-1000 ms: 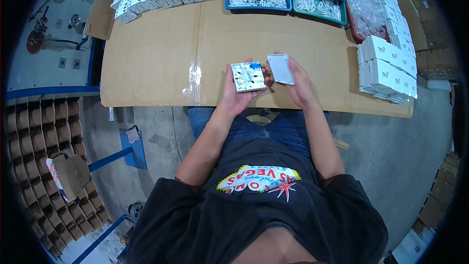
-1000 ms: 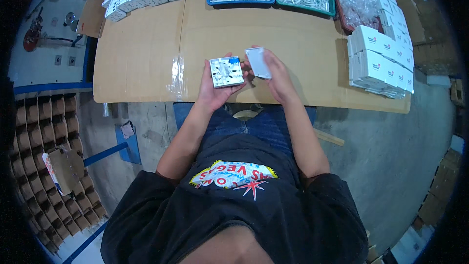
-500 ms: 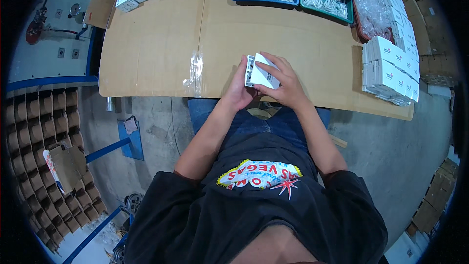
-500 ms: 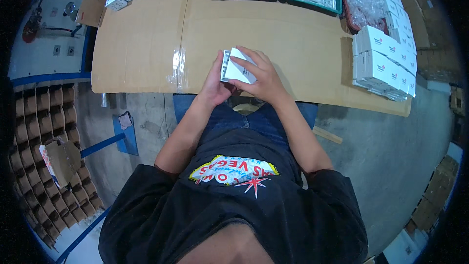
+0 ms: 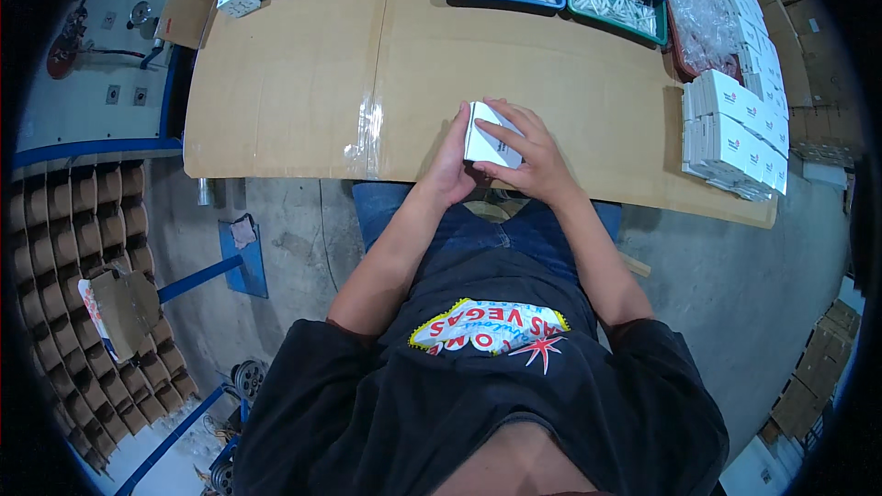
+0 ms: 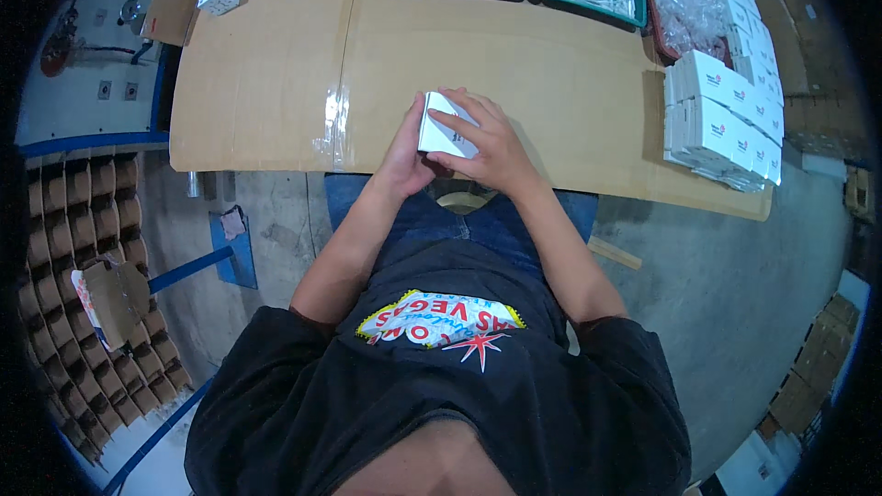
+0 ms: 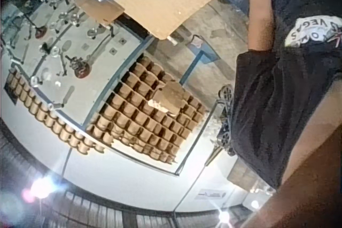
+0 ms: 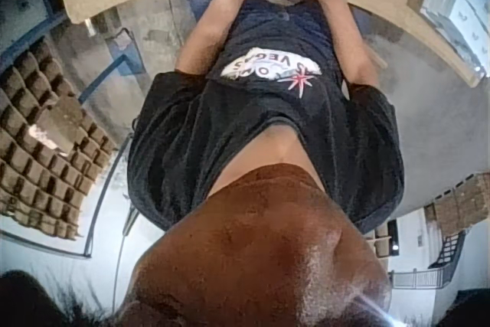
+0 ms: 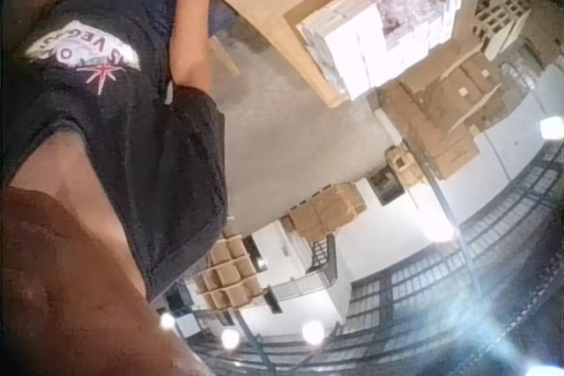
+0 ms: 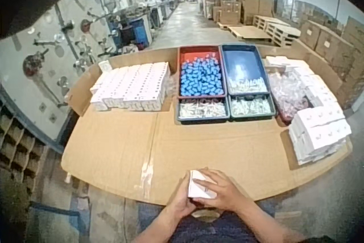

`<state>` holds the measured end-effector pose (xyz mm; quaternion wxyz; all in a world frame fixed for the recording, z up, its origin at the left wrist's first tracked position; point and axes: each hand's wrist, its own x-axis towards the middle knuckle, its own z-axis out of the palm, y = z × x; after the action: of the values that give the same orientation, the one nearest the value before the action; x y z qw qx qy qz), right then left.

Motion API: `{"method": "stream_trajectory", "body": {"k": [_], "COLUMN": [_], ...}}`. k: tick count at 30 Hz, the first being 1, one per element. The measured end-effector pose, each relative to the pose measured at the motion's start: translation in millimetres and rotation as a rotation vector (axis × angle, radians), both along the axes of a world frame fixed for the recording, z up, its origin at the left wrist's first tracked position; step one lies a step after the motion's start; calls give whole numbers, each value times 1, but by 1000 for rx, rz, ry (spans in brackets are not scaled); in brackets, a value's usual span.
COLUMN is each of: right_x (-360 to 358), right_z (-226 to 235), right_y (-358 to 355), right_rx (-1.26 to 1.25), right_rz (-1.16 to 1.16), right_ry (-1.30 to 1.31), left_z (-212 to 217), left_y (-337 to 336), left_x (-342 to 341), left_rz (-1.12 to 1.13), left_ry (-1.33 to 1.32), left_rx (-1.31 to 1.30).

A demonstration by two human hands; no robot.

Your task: The person assembles small electrical components by inserting blue plastic pieces and white pins into white rectangular boxes. They handle the boxes one at a time, rotate them to align parts, and place the finished units into a stack on the table.

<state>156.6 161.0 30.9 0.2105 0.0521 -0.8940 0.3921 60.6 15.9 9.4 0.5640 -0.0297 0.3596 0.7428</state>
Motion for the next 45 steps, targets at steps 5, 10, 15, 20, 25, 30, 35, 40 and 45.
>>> {"method": "stream_trajectory", "body": {"k": [5,10,15,20,25,30,35,40,45], "right_x": [0,0,0,1,1,2,3,6,8], "right_z": [-2,-8,-3,-4,-7,-7,-2,-8,-1], "right_y": [-1,1,1,2,6,8,10,8,5], "right_rx": [6,28,50,83,74,53,23,-20,-14], "right_rz": [-2,-16,2,5,19,27,54,43,16], "right_ry": [-7,-10,-27,-41,-69,-109,-130,-128,-141], "left_z": [-2,3,-6,1,-1,-9,-9,-1,-5], "left_y": [0,1,1,1,2,5,6,8,2], "left_x": [0,2,1,2,2,1,2,6,1], "left_rz": [-4,3,17,16,5,-11,-20,-1,-25], "left_ry": [32,1,20,13,15,61,83,73,12], "left_rx": [23,9,0,-80,-141,-132,-153,-221,-151]}}
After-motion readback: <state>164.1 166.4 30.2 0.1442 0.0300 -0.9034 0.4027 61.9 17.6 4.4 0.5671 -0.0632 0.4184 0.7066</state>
